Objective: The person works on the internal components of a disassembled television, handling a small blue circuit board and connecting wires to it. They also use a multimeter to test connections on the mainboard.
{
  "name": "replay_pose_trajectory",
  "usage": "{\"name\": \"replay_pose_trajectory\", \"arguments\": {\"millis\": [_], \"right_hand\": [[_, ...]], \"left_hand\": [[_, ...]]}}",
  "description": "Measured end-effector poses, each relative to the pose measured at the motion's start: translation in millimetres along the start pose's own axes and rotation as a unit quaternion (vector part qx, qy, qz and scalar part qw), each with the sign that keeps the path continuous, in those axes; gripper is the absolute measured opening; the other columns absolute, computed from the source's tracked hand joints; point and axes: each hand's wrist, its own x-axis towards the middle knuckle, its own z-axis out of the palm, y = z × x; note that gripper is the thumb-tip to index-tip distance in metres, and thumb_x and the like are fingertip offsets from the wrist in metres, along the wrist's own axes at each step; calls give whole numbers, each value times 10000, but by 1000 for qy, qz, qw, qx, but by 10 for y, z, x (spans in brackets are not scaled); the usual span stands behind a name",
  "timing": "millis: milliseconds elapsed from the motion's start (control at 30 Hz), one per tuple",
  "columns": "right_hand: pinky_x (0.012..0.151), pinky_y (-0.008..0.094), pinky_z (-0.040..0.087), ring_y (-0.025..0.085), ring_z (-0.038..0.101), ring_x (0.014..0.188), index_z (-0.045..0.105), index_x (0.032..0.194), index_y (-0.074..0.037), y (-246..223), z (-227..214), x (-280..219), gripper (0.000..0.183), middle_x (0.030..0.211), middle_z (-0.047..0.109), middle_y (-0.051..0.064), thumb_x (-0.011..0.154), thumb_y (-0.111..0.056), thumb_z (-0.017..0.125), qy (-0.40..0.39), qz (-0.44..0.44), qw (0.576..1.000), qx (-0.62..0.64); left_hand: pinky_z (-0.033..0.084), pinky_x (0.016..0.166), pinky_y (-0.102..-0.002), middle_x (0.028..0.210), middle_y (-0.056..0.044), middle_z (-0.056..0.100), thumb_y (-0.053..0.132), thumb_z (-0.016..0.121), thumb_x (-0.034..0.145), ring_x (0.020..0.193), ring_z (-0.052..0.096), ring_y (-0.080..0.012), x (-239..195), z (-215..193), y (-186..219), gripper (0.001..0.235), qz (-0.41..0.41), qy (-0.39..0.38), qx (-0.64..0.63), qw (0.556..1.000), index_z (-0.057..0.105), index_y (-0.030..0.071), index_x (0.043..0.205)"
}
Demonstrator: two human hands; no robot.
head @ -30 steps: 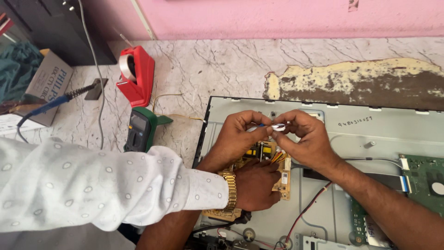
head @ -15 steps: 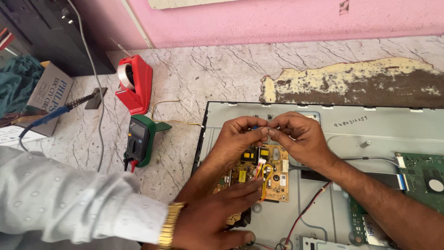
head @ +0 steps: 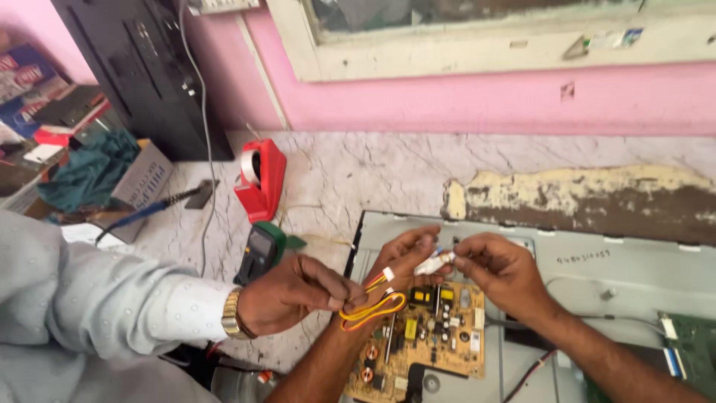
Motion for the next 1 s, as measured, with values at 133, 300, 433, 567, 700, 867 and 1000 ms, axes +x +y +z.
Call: {"name": "replay_pose_trajectory", "arguments": {"millis": [133, 300, 433, 567, 700, 867, 1000], "right_hand": [[804, 267, 581, 125, 691, 958, 717, 1049, 42, 70, -8, -25, 144, 1076, 703, 83, 911, 57, 680, -8, -38, 999, -36], [812, 274, 597, 138, 720, 974, 743, 1061, -16, -67, -5, 2, 195, 1098, 745, 93, 869, -37, 772, -19, -93, 971, -218], [799, 289, 576, 148, 692, 919, 687, 1215, -23, -285, 113, -26, 441, 1187, 712, 110, 800, -94, 817, -2, -120, 963, -241], [824, 296, 569, 158, 686, 944, 679, 1244, -35, -466, 188, -35, 476, 1226, 698, 110, 792, -105, 814, -6, -141, 952, -270], [916, 319, 560, 208, 684, 1113, 695, 1210, -46, -458, 198, -60, 424, 1224, 689, 116, 807, -117, 807, -26, -193, 937, -289], [928, 339, 564, 234, 685, 1123, 717, 1166, -55, -413, 215, -83, 380, 1210, 696, 115, 803, -124, 806, -31, -196, 925, -323], [935, 343, 564, 236, 691, 1117, 723, 1153, -56, -411, 220, -81, 348, 1197, 701, 107, 817, -113, 794, -31, -198, 924, -327]], "left_hand": [[636, 821, -333, 1062, -131, 741, 469, 581, 998, 919, 753, -199, -7, -205, -177, 635, -44, -3, -49, 998, 573, -53, 1360], [601, 833, -311, 1091, -114, 727, 255, 713, 997, 938, 717, -160, 182, -457, -481, 477, 26, -69, 50, 996, 613, -47, 1352], [597, 804, -335, 1070, -132, 744, 166, 724, 987, 924, 716, -180, 6, -414, -176, 424, 72, -62, 109, 989, 646, -68, 1332], [597, 922, -369, 1023, -176, 760, -10, 722, 884, 987, 734, -216, -625, -666, 657, 412, 95, -58, 252, 961, 677, 38, 1291], [518, 1143, -326, 1098, -256, 758, -152, 706, 866, 1042, 748, -314, -989, -1081, 914, 105, -16, -152, 138, 979, 694, -85, 945], [583, 877, -314, 1142, -244, 751, -101, 700, 857, 1020, 743, -287, -951, -1314, 603, 60, -54, -100, 87, 990, 698, -60, 902], [587, 879, -274, 1241, -172, 730, -76, 697, 848, 1021, 741, -234, -947, -1366, 683, 59, -110, -102, 85, 985, 699, -45, 898]]}}
